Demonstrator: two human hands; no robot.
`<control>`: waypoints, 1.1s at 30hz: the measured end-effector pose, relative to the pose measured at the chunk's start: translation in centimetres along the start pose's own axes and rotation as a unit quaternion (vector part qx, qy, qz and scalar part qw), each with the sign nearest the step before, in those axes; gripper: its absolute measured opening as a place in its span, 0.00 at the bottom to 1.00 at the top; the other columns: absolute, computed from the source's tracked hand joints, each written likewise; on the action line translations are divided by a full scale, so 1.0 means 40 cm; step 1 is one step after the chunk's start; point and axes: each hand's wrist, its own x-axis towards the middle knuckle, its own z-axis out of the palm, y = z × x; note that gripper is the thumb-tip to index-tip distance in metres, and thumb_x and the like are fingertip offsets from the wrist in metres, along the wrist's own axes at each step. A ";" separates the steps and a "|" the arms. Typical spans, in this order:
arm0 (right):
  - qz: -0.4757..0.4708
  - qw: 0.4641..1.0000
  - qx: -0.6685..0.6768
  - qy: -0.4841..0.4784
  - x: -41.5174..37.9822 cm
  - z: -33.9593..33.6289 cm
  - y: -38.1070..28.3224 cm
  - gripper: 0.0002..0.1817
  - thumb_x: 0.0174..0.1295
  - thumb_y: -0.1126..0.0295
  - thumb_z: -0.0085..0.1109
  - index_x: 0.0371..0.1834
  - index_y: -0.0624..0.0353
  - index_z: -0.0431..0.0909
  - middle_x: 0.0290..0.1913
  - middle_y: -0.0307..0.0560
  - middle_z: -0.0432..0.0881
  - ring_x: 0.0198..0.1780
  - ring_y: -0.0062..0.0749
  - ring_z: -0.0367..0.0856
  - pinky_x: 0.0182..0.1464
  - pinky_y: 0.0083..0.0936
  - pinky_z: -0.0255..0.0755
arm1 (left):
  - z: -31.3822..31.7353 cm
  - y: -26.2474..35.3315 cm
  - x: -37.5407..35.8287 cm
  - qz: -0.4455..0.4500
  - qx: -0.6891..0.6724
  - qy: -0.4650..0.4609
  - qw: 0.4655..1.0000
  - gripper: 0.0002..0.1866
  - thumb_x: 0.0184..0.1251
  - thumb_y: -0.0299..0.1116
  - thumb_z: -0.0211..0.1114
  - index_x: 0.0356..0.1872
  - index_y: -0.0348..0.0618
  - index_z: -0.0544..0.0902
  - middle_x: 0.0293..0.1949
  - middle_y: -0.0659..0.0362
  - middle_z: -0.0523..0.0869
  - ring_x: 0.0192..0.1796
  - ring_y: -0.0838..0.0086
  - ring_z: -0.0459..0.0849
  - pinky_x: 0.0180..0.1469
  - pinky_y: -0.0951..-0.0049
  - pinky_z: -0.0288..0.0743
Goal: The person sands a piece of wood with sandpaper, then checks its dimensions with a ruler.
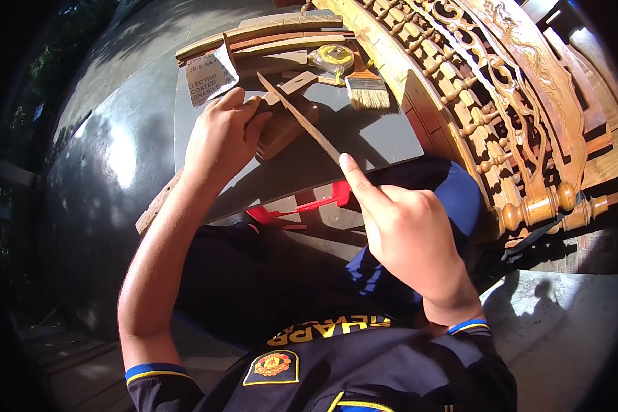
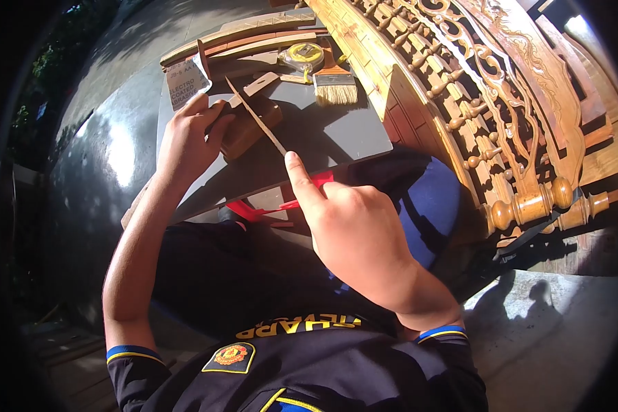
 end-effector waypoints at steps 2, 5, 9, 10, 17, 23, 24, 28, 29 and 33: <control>-0.001 0.998 -0.037 -0.052 -0.059 -0.077 -0.019 0.37 0.60 0.79 0.63 0.79 0.60 0.78 0.24 0.48 0.80 0.24 0.42 0.87 0.31 0.37 0.83 | -0.008 0.006 0.000 0.001 0.010 -0.001 1.000 0.15 0.74 0.35 0.74 0.55 0.38 0.92 0.39 0.50 0.83 0.43 0.53 0.87 0.47 0.56 0.82; -0.006 0.999 -0.034 -0.038 -0.029 -0.054 -0.021 0.36 0.61 0.77 0.62 0.78 0.64 0.77 0.24 0.48 0.81 0.25 0.42 0.87 0.31 0.36 0.83 | -0.003 0.007 0.000 -0.003 -0.009 0.002 1.000 0.12 0.74 0.36 0.72 0.47 0.37 0.91 0.36 0.49 0.82 0.42 0.49 0.87 0.47 0.51 0.81; -0.014 0.998 -0.042 0.042 0.147 0.123 0.009 0.32 0.65 0.76 0.62 0.76 0.60 0.80 0.26 0.53 0.83 0.27 0.51 0.87 0.36 0.45 0.83 | -0.011 0.013 0.003 -0.002 -0.009 -0.002 1.000 0.11 0.75 0.36 0.72 0.47 0.38 0.91 0.37 0.50 0.82 0.43 0.49 0.86 0.48 0.51 0.81; -0.011 0.998 -0.028 0.057 0.176 0.145 0.012 0.32 0.65 0.76 0.62 0.76 0.60 0.80 0.26 0.53 0.84 0.28 0.51 0.87 0.37 0.45 0.84 | -0.006 0.012 0.002 -0.003 -0.003 0.002 1.000 0.11 0.75 0.36 0.72 0.47 0.38 0.91 0.37 0.50 0.82 0.43 0.49 0.86 0.48 0.52 0.81; 0.002 0.998 -0.039 -0.040 -0.024 -0.050 -0.045 0.36 0.64 0.78 0.62 0.80 0.61 0.76 0.23 0.49 0.79 0.23 0.45 0.85 0.30 0.40 0.80 | 0.001 0.005 -0.003 0.016 0.008 0.016 1.000 0.12 0.75 0.36 0.72 0.47 0.38 0.91 0.37 0.50 0.83 0.43 0.49 0.86 0.49 0.52 0.82; -0.027 0.998 -0.049 -0.037 0.000 -0.063 -0.079 0.33 0.65 0.74 0.61 0.76 0.69 0.78 0.22 0.46 0.79 0.23 0.41 0.86 0.27 0.35 0.81 | -0.002 0.007 0.001 -0.001 -0.007 0.004 1.000 0.12 0.75 0.36 0.72 0.47 0.37 0.91 0.38 0.50 0.83 0.44 0.50 0.86 0.49 0.52 0.81; -0.021 0.998 -0.048 -0.038 0.004 -0.068 -0.068 0.32 0.65 0.74 0.61 0.76 0.69 0.78 0.23 0.47 0.80 0.23 0.42 0.87 0.28 0.36 0.82 | -0.003 0.003 0.001 0.002 -0.004 0.003 1.000 0.12 0.75 0.36 0.72 0.47 0.36 0.90 0.38 0.50 0.83 0.44 0.50 0.86 0.48 0.52 0.81; -0.012 1.000 0.015 -0.014 0.051 -0.013 0.049 0.31 0.66 0.77 0.58 0.75 0.62 0.80 0.26 0.55 0.86 0.30 0.51 0.90 0.38 0.44 0.85 | -0.002 0.004 -0.004 0.017 0.000 0.014 1.000 0.12 0.74 0.35 0.72 0.47 0.36 0.91 0.38 0.50 0.82 0.42 0.49 0.86 0.47 0.52 0.81; -0.023 0.999 0.030 0.007 0.070 0.019 0.075 0.30 0.67 0.77 0.59 0.75 0.62 0.81 0.27 0.56 0.86 0.30 0.52 0.88 0.37 0.46 0.82 | -0.002 0.006 -0.004 0.015 0.000 0.012 1.000 0.12 0.74 0.35 0.73 0.48 0.36 0.91 0.38 0.50 0.82 0.42 0.50 0.86 0.47 0.52 0.81; -0.028 0.999 -0.026 0.009 0.130 0.055 0.032 0.31 0.65 0.78 0.58 0.75 0.61 0.81 0.27 0.57 0.86 0.30 0.51 0.89 0.38 0.43 0.84 | -0.004 0.012 0.003 0.020 0.010 0.007 1.000 0.13 0.73 0.35 0.73 0.50 0.36 0.92 0.37 0.50 0.81 0.42 0.50 0.86 0.47 0.53 0.81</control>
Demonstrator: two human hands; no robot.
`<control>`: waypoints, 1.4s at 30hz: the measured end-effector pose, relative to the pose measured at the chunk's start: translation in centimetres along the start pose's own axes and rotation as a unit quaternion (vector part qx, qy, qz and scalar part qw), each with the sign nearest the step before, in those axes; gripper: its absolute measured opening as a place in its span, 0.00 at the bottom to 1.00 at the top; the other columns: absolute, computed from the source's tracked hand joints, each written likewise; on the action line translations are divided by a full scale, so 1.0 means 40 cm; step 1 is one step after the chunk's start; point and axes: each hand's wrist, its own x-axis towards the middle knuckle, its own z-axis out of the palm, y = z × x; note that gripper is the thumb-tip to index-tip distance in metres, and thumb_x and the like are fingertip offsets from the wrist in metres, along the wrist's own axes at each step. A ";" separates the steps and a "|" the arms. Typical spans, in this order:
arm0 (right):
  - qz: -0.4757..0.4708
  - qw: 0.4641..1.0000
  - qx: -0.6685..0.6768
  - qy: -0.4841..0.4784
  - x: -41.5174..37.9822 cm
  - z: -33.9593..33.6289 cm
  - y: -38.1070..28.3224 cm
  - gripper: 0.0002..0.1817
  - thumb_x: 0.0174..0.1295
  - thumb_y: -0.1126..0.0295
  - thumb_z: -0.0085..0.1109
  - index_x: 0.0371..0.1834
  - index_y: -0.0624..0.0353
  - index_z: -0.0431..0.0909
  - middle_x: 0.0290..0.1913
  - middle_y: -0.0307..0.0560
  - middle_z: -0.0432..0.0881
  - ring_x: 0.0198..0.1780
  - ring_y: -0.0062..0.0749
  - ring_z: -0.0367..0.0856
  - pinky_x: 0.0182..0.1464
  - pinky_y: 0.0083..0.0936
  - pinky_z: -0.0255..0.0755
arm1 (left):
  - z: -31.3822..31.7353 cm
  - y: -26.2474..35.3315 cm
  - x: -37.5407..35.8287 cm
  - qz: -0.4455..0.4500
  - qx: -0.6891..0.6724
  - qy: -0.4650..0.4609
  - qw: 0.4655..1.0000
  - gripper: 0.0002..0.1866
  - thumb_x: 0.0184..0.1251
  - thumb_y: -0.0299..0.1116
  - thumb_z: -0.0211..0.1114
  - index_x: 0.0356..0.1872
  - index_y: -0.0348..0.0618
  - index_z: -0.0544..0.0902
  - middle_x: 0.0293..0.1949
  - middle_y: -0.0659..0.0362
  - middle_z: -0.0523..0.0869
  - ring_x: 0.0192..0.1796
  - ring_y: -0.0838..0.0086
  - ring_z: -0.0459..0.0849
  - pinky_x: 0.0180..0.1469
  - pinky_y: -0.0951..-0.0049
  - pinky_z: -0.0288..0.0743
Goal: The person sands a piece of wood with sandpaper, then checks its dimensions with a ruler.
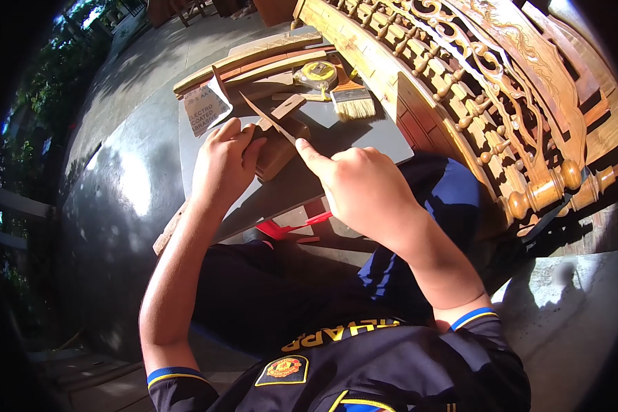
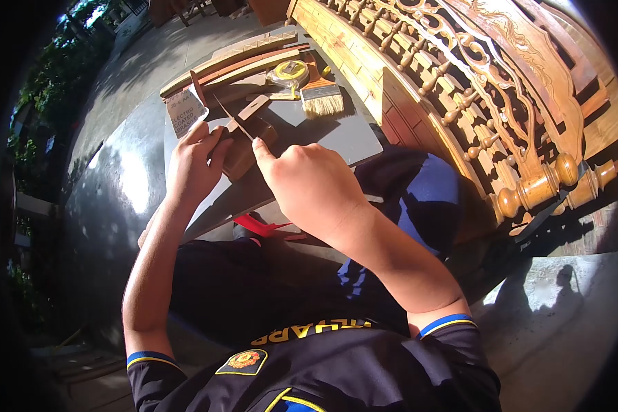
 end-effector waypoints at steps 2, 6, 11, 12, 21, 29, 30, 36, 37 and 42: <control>-0.008 0.999 -0.008 0.032 0.027 0.051 -0.027 0.31 0.63 0.78 0.60 0.73 0.69 0.80 0.27 0.54 0.88 0.32 0.46 0.92 0.39 0.38 0.88 | -0.004 0.013 0.000 -0.031 -0.009 -0.017 0.999 0.13 0.72 0.34 0.74 0.50 0.36 0.92 0.36 0.50 0.81 0.42 0.50 0.86 0.47 0.54 0.82; -0.005 1.000 -0.021 0.019 -0.034 0.006 -0.033 0.31 0.62 0.77 0.61 0.73 0.69 0.80 0.26 0.50 0.87 0.29 0.43 0.92 0.35 0.35 0.87 | 0.001 0.011 -0.007 -0.025 0.012 -0.012 1.000 0.13 0.73 0.35 0.73 0.50 0.36 0.92 0.36 0.51 0.81 0.42 0.50 0.86 0.48 0.53 0.81; 0.011 0.998 -0.002 -0.065 -0.196 -0.176 -0.040 0.32 0.64 0.77 0.60 0.75 0.68 0.79 0.22 0.47 0.80 0.23 0.43 0.86 0.31 0.38 0.82 | 0.001 0.006 -0.003 -0.001 0.008 -0.001 1.000 0.14 0.73 0.34 0.74 0.54 0.37 0.92 0.38 0.50 0.82 0.42 0.51 0.87 0.46 0.55 0.82; 0.018 0.998 0.003 -0.061 -0.190 -0.171 -0.042 0.32 0.64 0.76 0.61 0.75 0.67 0.79 0.23 0.48 0.81 0.24 0.42 0.87 0.31 0.37 0.83 | 0.000 0.009 -0.003 -0.007 0.005 -0.001 1.000 0.15 0.73 0.34 0.74 0.54 0.37 0.92 0.38 0.50 0.83 0.43 0.50 0.87 0.47 0.55 0.82; -0.011 0.998 -0.046 0.030 0.013 0.030 -0.036 0.32 0.63 0.75 0.62 0.74 0.70 0.79 0.26 0.51 0.87 0.29 0.42 0.92 0.34 0.35 0.88 | 0.005 0.008 -0.005 -0.011 0.010 0.001 1.000 0.15 0.72 0.35 0.74 0.52 0.36 0.92 0.36 0.50 0.81 0.42 0.51 0.86 0.47 0.53 0.82; 0.006 1.000 -0.007 -0.016 -0.166 -0.131 -0.063 0.31 0.65 0.75 0.60 0.75 0.69 0.79 0.20 0.45 0.81 0.23 0.38 0.88 0.29 0.35 0.84 | 0.005 0.008 -0.001 -0.005 0.001 0.000 1.000 0.14 0.73 0.34 0.73 0.51 0.35 0.92 0.36 0.50 0.81 0.41 0.50 0.86 0.47 0.54 0.81; 0.010 0.999 -0.017 -0.026 -0.149 -0.127 -0.070 0.31 0.65 0.75 0.61 0.74 0.69 0.80 0.20 0.45 0.81 0.23 0.38 0.89 0.29 0.35 0.85 | 0.006 0.006 -0.001 -0.006 -0.001 -0.008 1.000 0.14 0.72 0.34 0.74 0.51 0.36 0.92 0.36 0.50 0.81 0.40 0.51 0.86 0.47 0.54 0.81; 0.005 0.999 -0.011 0.035 0.024 0.034 -0.025 0.31 0.62 0.76 0.60 0.71 0.71 0.80 0.27 0.56 0.88 0.30 0.46 0.92 0.36 0.39 0.88 | -0.005 0.021 0.000 -0.014 0.010 -0.024 1.000 0.13 0.72 0.33 0.74 0.52 0.37 0.91 0.36 0.51 0.81 0.39 0.52 0.86 0.44 0.54 0.80; -0.006 1.000 -0.017 0.022 0.018 0.016 -0.038 0.30 0.63 0.75 0.61 0.71 0.72 0.80 0.27 0.55 0.88 0.31 0.44 0.93 0.36 0.39 0.88 | -0.006 0.023 0.003 -0.012 0.014 -0.019 1.000 0.13 0.72 0.33 0.73 0.51 0.36 0.91 0.36 0.51 0.81 0.40 0.52 0.86 0.44 0.54 0.80; -0.008 0.999 -0.023 -0.029 -0.160 -0.162 -0.043 0.32 0.63 0.73 0.62 0.75 0.64 0.80 0.22 0.47 0.82 0.24 0.41 0.86 0.30 0.37 0.81 | -0.006 0.022 -0.005 -0.022 0.008 -0.031 0.999 0.12 0.73 0.33 0.73 0.49 0.37 0.91 0.36 0.50 0.81 0.39 0.50 0.86 0.44 0.53 0.80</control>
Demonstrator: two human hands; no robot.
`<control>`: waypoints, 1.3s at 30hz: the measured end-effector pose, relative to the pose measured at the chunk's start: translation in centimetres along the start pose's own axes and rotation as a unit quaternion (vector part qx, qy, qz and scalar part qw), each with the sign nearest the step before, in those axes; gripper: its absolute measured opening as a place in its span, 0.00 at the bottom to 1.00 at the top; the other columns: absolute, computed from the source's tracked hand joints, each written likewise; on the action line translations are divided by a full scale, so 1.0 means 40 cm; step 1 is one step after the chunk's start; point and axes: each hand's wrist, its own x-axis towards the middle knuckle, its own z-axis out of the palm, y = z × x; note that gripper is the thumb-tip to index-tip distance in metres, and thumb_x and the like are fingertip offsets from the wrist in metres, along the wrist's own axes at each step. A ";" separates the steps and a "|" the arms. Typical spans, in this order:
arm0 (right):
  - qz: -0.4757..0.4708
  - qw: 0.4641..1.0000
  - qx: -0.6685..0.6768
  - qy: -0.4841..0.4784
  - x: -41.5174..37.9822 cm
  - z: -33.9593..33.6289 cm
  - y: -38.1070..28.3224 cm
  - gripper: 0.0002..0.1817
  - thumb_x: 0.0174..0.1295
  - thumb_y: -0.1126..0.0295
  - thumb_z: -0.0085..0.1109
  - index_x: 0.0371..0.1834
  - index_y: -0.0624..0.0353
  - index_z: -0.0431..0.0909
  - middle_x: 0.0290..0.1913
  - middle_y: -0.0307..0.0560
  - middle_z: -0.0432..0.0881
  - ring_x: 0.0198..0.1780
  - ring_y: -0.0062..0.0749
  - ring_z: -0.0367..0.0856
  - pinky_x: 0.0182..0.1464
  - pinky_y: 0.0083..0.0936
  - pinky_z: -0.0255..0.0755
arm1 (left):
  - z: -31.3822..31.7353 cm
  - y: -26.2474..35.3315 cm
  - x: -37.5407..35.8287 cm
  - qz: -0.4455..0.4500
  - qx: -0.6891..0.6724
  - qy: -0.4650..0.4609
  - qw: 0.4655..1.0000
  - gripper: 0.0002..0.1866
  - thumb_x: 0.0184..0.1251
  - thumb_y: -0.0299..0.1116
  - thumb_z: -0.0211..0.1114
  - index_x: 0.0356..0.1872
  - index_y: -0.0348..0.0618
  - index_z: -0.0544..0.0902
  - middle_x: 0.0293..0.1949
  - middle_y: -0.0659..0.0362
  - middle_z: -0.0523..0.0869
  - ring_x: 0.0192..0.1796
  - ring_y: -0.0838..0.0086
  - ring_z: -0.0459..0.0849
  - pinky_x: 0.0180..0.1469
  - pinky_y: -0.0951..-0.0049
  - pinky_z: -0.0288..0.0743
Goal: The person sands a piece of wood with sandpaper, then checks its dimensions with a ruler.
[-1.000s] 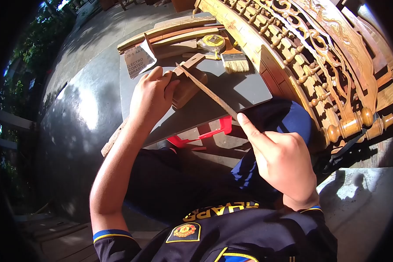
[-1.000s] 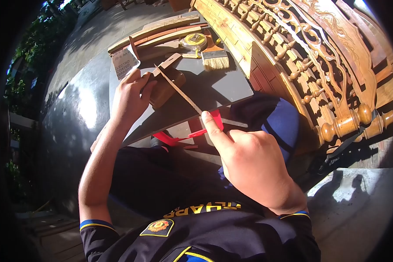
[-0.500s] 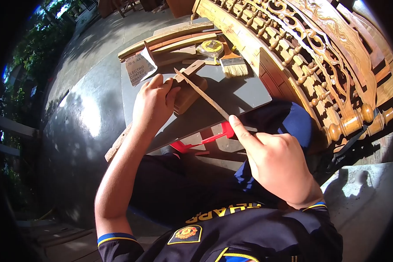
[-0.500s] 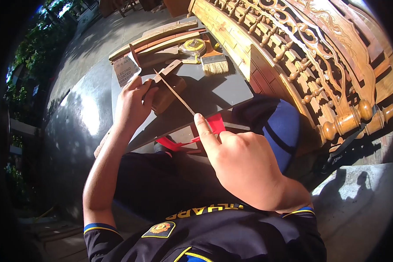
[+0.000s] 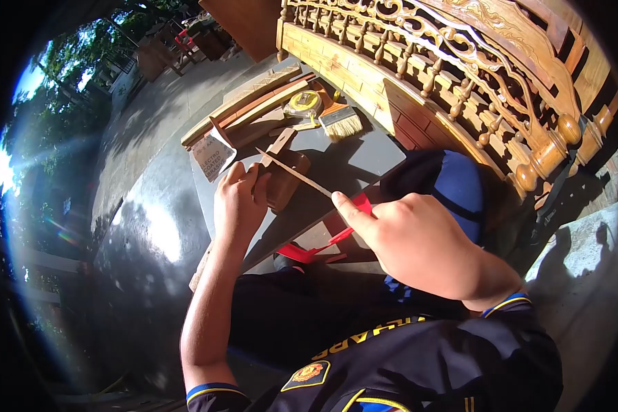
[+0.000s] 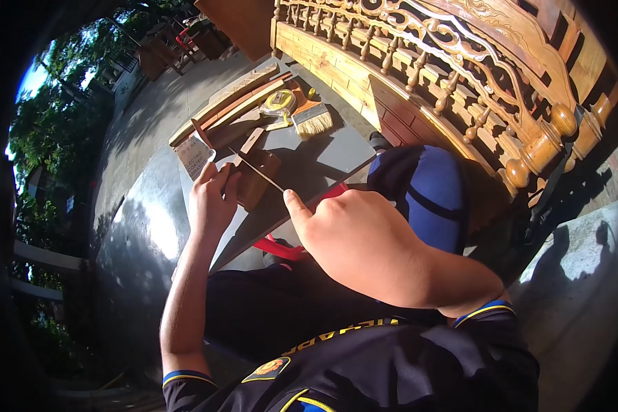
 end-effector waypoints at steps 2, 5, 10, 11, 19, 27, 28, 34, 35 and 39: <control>0.000 1.000 0.005 -0.011 -0.014 -0.014 0.001 0.32 0.63 0.73 0.62 0.73 0.65 0.81 0.22 0.47 0.83 0.25 0.41 0.88 0.31 0.36 0.83 | -0.004 0.001 0.007 0.005 -0.004 -0.004 1.000 0.11 0.73 0.33 0.73 0.50 0.38 0.91 0.36 0.50 0.80 0.39 0.50 0.85 0.43 0.53 0.80; -0.023 0.999 -0.018 0.044 0.053 0.068 0.023 0.30 0.62 0.74 0.64 0.71 0.69 0.82 0.24 0.49 0.87 0.28 0.41 0.92 0.34 0.33 0.88 | 0.003 -0.007 0.006 0.015 -0.007 -0.002 1.000 0.12 0.73 0.33 0.74 0.50 0.37 0.91 0.36 0.50 0.81 0.39 0.51 0.86 0.43 0.54 0.80; 0.007 0.999 -0.014 0.035 0.171 0.173 0.022 0.34 0.63 0.75 0.61 0.77 0.67 0.77 0.28 0.51 0.87 0.32 0.45 0.92 0.40 0.38 0.88 | 0.009 -0.011 0.005 0.027 0.017 0.021 0.999 0.12 0.74 0.33 0.72 0.49 0.36 0.90 0.36 0.51 0.82 0.40 0.51 0.86 0.44 0.54 0.81; -0.002 0.999 -0.027 0.023 0.152 0.149 0.008 0.34 0.63 0.75 0.61 0.77 0.66 0.77 0.28 0.50 0.87 0.32 0.44 0.92 0.39 0.38 0.88 | 0.006 -0.007 0.004 0.022 0.019 0.014 0.999 0.12 0.74 0.34 0.72 0.49 0.36 0.90 0.36 0.51 0.82 0.40 0.51 0.86 0.44 0.53 0.81; -0.005 1.000 -0.026 0.007 0.059 0.046 0.009 0.31 0.65 0.74 0.61 0.74 0.67 0.80 0.24 0.50 0.85 0.28 0.41 0.91 0.34 0.35 0.88 | 0.011 -0.003 0.002 0.031 0.002 0.013 0.999 0.12 0.74 0.34 0.72 0.50 0.37 0.91 0.38 0.51 0.81 0.40 0.51 0.84 0.46 0.53 0.81; -0.010 1.000 -0.005 -0.011 0.076 0.056 0.007 0.32 0.64 0.76 0.62 0.76 0.67 0.78 0.26 0.49 0.86 0.29 0.42 0.91 0.36 0.36 0.87 | 0.007 -0.004 0.000 0.027 0.021 0.015 0.999 0.13 0.75 0.35 0.72 0.50 0.36 0.90 0.39 0.52 0.81 0.39 0.53 0.84 0.46 0.55 0.81; -0.001 0.999 0.018 -0.036 0.035 0.012 0.006 0.32 0.65 0.75 0.62 0.76 0.67 0.78 0.25 0.49 0.85 0.27 0.43 0.90 0.35 0.37 0.86 | 0.008 -0.006 0.000 0.030 0.015 0.014 0.999 0.12 0.76 0.36 0.70 0.49 0.37 0.89 0.39 0.52 0.82 0.40 0.53 0.84 0.46 0.55 0.81; 0.019 0.999 0.029 -0.012 0.070 0.081 0.028 0.33 0.63 0.78 0.60 0.76 0.65 0.78 0.26 0.54 0.86 0.28 0.49 0.90 0.37 0.41 0.86 | 0.014 -0.008 0.000 0.036 0.020 0.014 0.999 0.13 0.78 0.38 0.69 0.48 0.38 0.88 0.40 0.52 0.82 0.40 0.52 0.85 0.47 0.55 0.82; 0.014 1.000 0.023 0.004 0.130 0.136 0.037 0.34 0.62 0.78 0.59 0.77 0.65 0.78 0.28 0.56 0.87 0.31 0.51 0.91 0.39 0.42 0.87 | 0.013 -0.007 0.000 0.039 0.023 0.011 0.999 0.13 0.78 0.39 0.69 0.48 0.38 0.88 0.40 0.52 0.83 0.40 0.52 0.85 0.47 0.55 0.82; 0.006 1.000 0.012 0.027 0.162 0.161 0.029 0.34 0.62 0.78 0.60 0.76 0.66 0.77 0.29 0.55 0.88 0.31 0.49 0.91 0.39 0.41 0.87 | 0.010 0.004 0.003 0.016 0.034 0.022 0.999 0.13 0.72 0.33 0.73 0.51 0.36 0.90 0.37 0.51 0.81 0.42 0.52 0.86 0.47 0.53 0.81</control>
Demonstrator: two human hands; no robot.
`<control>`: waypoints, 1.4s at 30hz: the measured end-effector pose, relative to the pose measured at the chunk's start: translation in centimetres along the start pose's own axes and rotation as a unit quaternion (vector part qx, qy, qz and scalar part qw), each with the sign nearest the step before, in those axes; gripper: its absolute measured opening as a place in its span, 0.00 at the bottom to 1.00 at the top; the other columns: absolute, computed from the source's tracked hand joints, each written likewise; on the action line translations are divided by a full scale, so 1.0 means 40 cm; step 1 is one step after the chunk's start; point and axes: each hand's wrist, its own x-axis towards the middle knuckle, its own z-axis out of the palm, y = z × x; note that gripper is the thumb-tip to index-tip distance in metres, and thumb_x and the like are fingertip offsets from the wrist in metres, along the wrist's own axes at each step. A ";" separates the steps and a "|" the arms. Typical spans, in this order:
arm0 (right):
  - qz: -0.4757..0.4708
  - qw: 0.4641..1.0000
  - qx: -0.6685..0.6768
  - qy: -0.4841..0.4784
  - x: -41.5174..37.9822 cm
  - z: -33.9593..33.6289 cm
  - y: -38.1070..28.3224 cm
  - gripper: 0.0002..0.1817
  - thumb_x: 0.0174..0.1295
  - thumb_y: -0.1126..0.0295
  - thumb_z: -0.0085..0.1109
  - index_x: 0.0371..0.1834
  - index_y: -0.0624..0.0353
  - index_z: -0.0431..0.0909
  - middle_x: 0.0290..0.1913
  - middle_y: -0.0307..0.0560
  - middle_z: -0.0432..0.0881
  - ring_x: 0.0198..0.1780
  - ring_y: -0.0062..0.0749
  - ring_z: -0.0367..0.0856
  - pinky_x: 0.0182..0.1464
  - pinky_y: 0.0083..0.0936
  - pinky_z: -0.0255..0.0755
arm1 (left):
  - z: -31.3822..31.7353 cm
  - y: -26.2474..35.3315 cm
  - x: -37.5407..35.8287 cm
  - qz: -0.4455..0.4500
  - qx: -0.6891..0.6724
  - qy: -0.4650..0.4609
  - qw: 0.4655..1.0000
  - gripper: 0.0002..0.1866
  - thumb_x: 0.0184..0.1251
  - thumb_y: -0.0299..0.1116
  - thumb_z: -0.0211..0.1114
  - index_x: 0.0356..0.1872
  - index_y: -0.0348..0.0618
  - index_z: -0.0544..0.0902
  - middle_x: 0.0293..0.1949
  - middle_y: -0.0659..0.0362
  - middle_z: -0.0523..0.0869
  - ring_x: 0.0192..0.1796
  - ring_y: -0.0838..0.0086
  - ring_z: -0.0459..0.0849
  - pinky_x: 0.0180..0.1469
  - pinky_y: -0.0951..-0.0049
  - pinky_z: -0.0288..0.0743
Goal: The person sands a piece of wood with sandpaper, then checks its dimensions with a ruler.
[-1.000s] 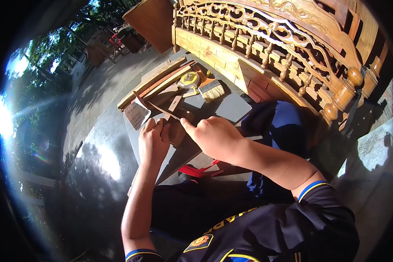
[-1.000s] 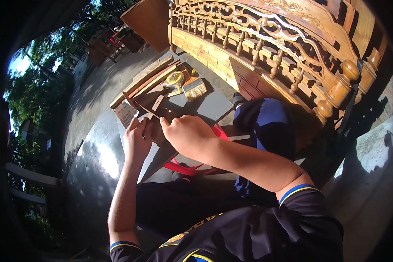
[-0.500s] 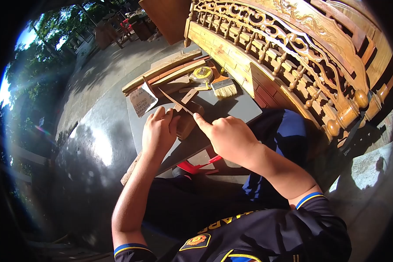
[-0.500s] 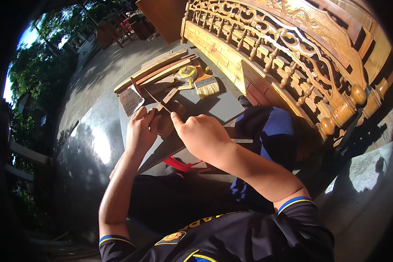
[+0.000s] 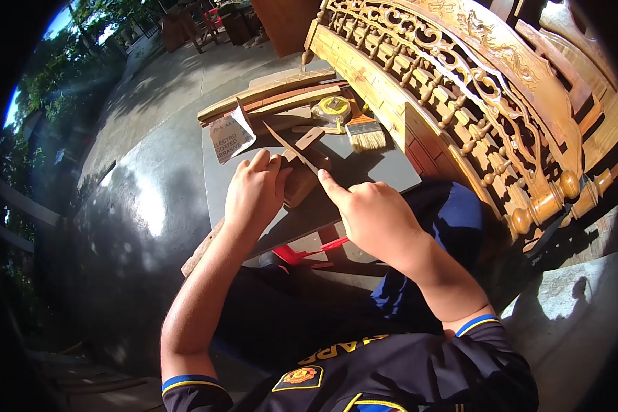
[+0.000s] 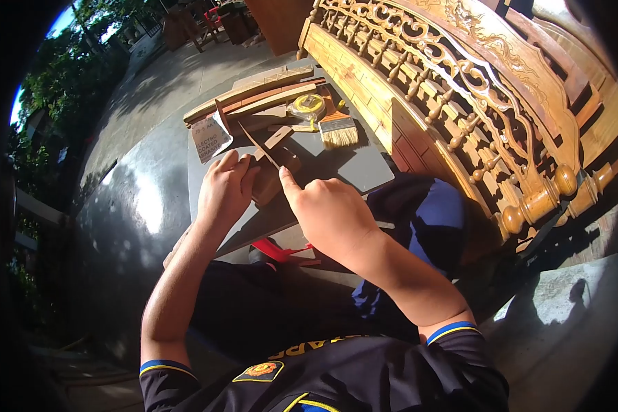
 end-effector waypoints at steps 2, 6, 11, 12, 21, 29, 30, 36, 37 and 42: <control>-0.007 0.999 -0.010 -0.030 -0.063 -0.077 -0.021 0.34 0.63 0.77 0.61 0.76 0.67 0.77 0.28 0.53 0.86 0.28 0.47 0.89 0.37 0.40 0.86 | 0.000 0.003 -0.005 -0.009 -0.006 -0.002 1.000 0.13 0.73 0.33 0.73 0.51 0.36 0.90 0.37 0.52 0.81 0.42 0.52 0.86 0.47 0.53 0.81; 0.018 0.998 0.024 -0.057 -0.168 -0.208 -0.021 0.31 0.66 0.77 0.61 0.76 0.61 0.80 0.24 0.53 0.83 0.26 0.50 0.86 0.33 0.43 0.81 | 0.002 0.000 -0.007 -0.014 -0.011 -0.020 1.000 0.14 0.76 0.36 0.70 0.53 0.38 0.88 0.42 0.52 0.82 0.44 0.51 0.85 0.49 0.54 0.82; 0.009 0.999 0.048 -0.009 -0.002 -0.016 0.024 0.30 0.68 0.77 0.59 0.75 0.61 0.80 0.26 0.57 0.85 0.29 0.54 0.87 0.38 0.47 0.82 | -0.001 0.000 -0.006 -0.020 0.000 -0.035 0.999 0.14 0.78 0.38 0.69 0.53 0.38 0.87 0.44 0.52 0.83 0.44 0.52 0.85 0.50 0.54 0.83; 0.007 0.999 0.053 -0.002 0.030 0.009 0.026 0.30 0.68 0.77 0.59 0.75 0.61 0.80 0.26 0.57 0.85 0.31 0.55 0.88 0.40 0.48 0.83 | 0.001 0.000 -0.007 -0.029 0.001 -0.029 0.999 0.14 0.78 0.38 0.69 0.53 0.38 0.88 0.44 0.52 0.83 0.44 0.52 0.85 0.49 0.54 0.83; 0.060 0.997 0.013 -0.045 -0.142 -0.195 -0.049 0.29 0.69 0.80 0.65 0.74 0.54 0.83 0.23 0.57 0.78 0.22 0.53 0.77 0.29 0.44 0.70 | 0.022 -0.017 -0.014 -0.009 0.007 -0.003 1.000 0.11 0.76 0.38 0.71 0.44 0.39 0.88 0.41 0.54 0.82 0.41 0.54 0.86 0.47 0.55 0.84; -0.028 0.996 0.069 0.045 0.043 0.021 0.026 0.28 0.70 0.81 0.65 0.74 0.54 0.84 0.23 0.58 0.79 0.22 0.53 0.77 0.30 0.42 0.72 | 0.018 -0.012 -0.012 -0.009 0.027 0.001 1.000 0.12 0.75 0.38 0.72 0.45 0.39 0.88 0.42 0.54 0.83 0.40 0.55 0.86 0.46 0.56 0.85; -0.010 0.998 0.061 0.027 0.027 -0.001 0.015 0.28 0.70 0.81 0.65 0.74 0.54 0.84 0.23 0.58 0.79 0.22 0.53 0.77 0.30 0.41 0.71 | 0.019 -0.014 -0.013 -0.010 0.026 0.005 1.000 0.12 0.75 0.38 0.72 0.45 0.39 0.88 0.42 0.54 0.83 0.41 0.55 0.87 0.46 0.56 0.85; 0.048 0.998 0.043 -0.021 -0.122 -0.155 -0.034 0.28 0.70 0.82 0.64 0.74 0.56 0.84 0.23 0.60 0.78 0.21 0.50 0.76 0.30 0.39 0.71 | 0.029 -0.020 -0.014 0.000 0.013 0.022 1.000 0.12 0.75 0.38 0.72 0.46 0.39 0.88 0.43 0.55 0.84 0.42 0.55 0.87 0.46 0.56 0.85; 0.043 0.998 0.043 -0.014 -0.090 -0.121 -0.029 0.28 0.70 0.82 0.64 0.74 0.57 0.83 0.24 0.60 0.79 0.21 0.51 0.77 0.30 0.40 0.72 | 0.029 -0.017 -0.013 -0.002 0.008 0.020 1.000 0.12 0.75 0.38 0.72 0.45 0.39 0.88 0.43 0.55 0.83 0.42 0.55 0.87 0.46 0.56 0.85; -0.006 0.999 0.031 0.035 0.037 0.044 0.005 0.26 0.74 0.76 0.64 0.75 0.55 0.82 0.27 0.63 0.81 0.25 0.56 0.81 0.33 0.46 0.73 | 0.020 -0.022 -0.011 -0.018 0.008 0.002 1.000 0.11 0.75 0.38 0.72 0.44 0.40 0.88 0.41 0.55 0.83 0.42 0.55 0.87 0.46 0.55 0.85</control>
